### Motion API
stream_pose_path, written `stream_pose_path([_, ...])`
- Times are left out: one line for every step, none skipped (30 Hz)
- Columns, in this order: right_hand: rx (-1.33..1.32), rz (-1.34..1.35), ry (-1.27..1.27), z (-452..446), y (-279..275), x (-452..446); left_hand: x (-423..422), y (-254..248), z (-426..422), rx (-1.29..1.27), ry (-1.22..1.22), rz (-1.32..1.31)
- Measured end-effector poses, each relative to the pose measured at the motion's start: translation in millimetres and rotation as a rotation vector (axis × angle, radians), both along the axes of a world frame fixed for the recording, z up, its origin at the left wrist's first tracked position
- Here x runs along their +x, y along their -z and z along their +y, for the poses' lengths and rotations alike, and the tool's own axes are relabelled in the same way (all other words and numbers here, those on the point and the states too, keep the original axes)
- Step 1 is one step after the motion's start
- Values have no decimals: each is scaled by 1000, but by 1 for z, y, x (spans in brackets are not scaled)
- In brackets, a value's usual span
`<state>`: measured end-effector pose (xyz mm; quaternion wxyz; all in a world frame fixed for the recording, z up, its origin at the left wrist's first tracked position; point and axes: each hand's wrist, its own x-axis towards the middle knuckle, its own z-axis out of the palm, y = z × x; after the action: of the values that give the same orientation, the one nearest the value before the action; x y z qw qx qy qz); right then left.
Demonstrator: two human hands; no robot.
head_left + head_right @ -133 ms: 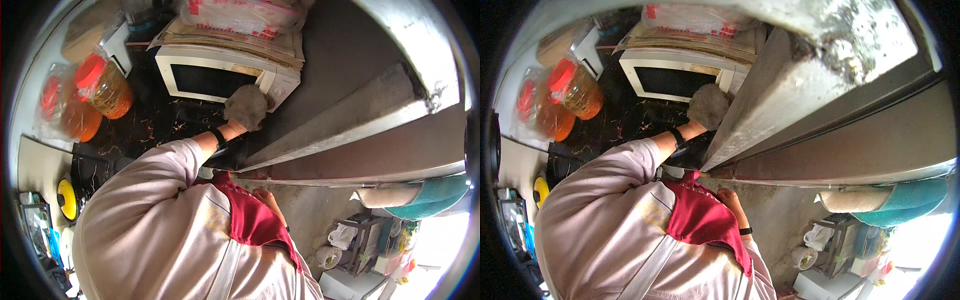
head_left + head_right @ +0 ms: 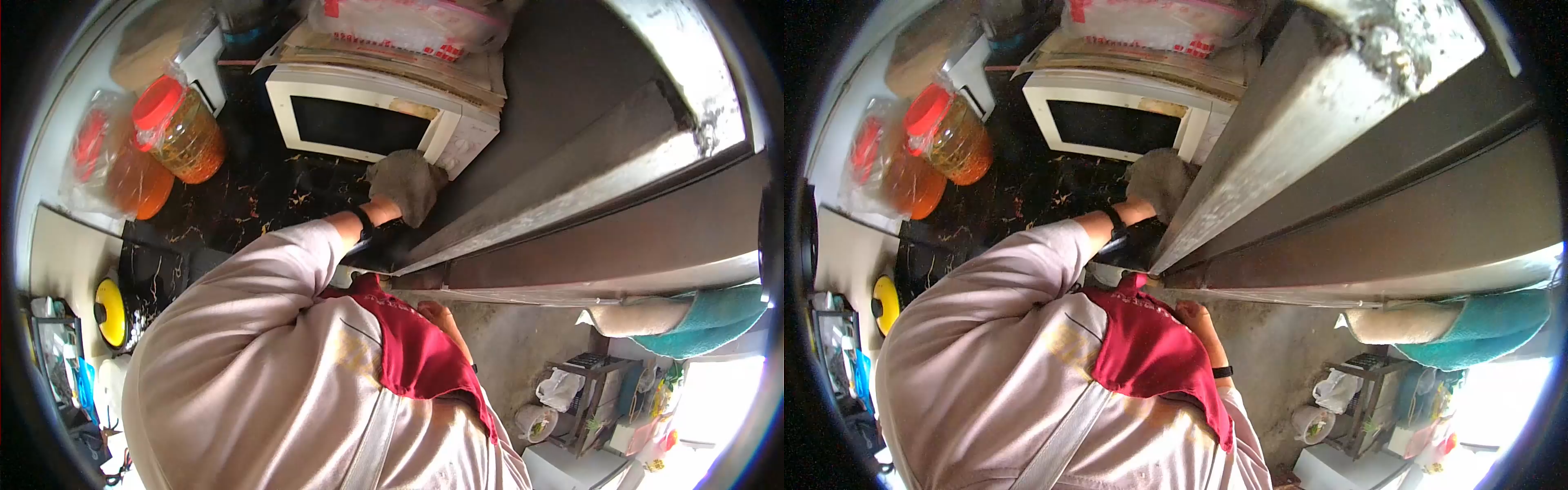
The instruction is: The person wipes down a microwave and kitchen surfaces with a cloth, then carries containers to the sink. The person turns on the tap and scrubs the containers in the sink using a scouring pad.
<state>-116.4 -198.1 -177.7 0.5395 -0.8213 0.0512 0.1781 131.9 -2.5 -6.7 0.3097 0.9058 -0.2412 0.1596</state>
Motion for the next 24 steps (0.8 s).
stream_pose_path([14,-19,7,0,2,0,3,14,3,-31,25,-86])
stream_pose_path([-24,49,7,0,3,1,4,23,9,-28,34,-94])
stream_pose_path([-23,51,-8,-1,8,1,4,30,14,-17,43,-91])
stream_pose_path([53,-9,-21,-1,14,2,3,36,19,6,52,-64])
stream_pose_path([130,-69,-30,-1,21,2,0,42,23,27,64,-41])
stream_pose_path([-53,37,-54,7,-7,6,-2,48,27,50,70,-16])
stream_pose_path([-55,35,-62,11,-14,8,-5,53,31,69,77,1])
stream_pose_path([-89,-9,-120,13,-18,8,-8,57,34,82,84,9])
stream_pose_path([-124,-54,-180,18,-32,10,-15,57,38,89,80,-7])
stream_pose_path([-119,29,-117,24,-46,6,-22,57,41,89,70,-47])
stream_pose_path([-120,28,-129,24,-44,7,-33,53,43,88,53,-125])
stream_pose_path([-77,-31,-176,25,-41,7,-44,49,46,86,29,-224])
stream_pose_path([-30,-86,-221,28,-38,6,-56,46,48,92,-5,-324])
stream_pose_path([-26,-80,-229,33,-41,4,-65,46,50,96,-43,-416])
stream_pose_path([-31,-105,-266,40,-47,5,-72,50,55,99,-68,-428])
stream_pose_path([-39,-133,-308,47,-53,8,-79,54,61,97,-89,-420])
stream_pose_path([-41,-126,-331,55,-61,11,-78,66,74,77,-73,-313])
stream_pose_path([84,5,-326,65,-70,16,-78,77,87,57,-65,-206])
stream_pose_path([206,140,-319,75,-76,20,-84,83,99,11,-20,-1])
stream_pose_path([198,154,-345,85,-76,23,-111,46,107,129,-88,-247])
stream_pose_path([236,134,-377,94,-76,26,-119,40,117,35,-67,-94])
stream_pose_path([275,111,-408,100,-77,28,-122,41,125,89,-63,18])
stream_pose_path([271,118,-426,105,-80,27,-122,44,134,143,-53,130])
stream_pose_path([242,146,-458,111,-82,26,-120,48,141,87,-31,149])
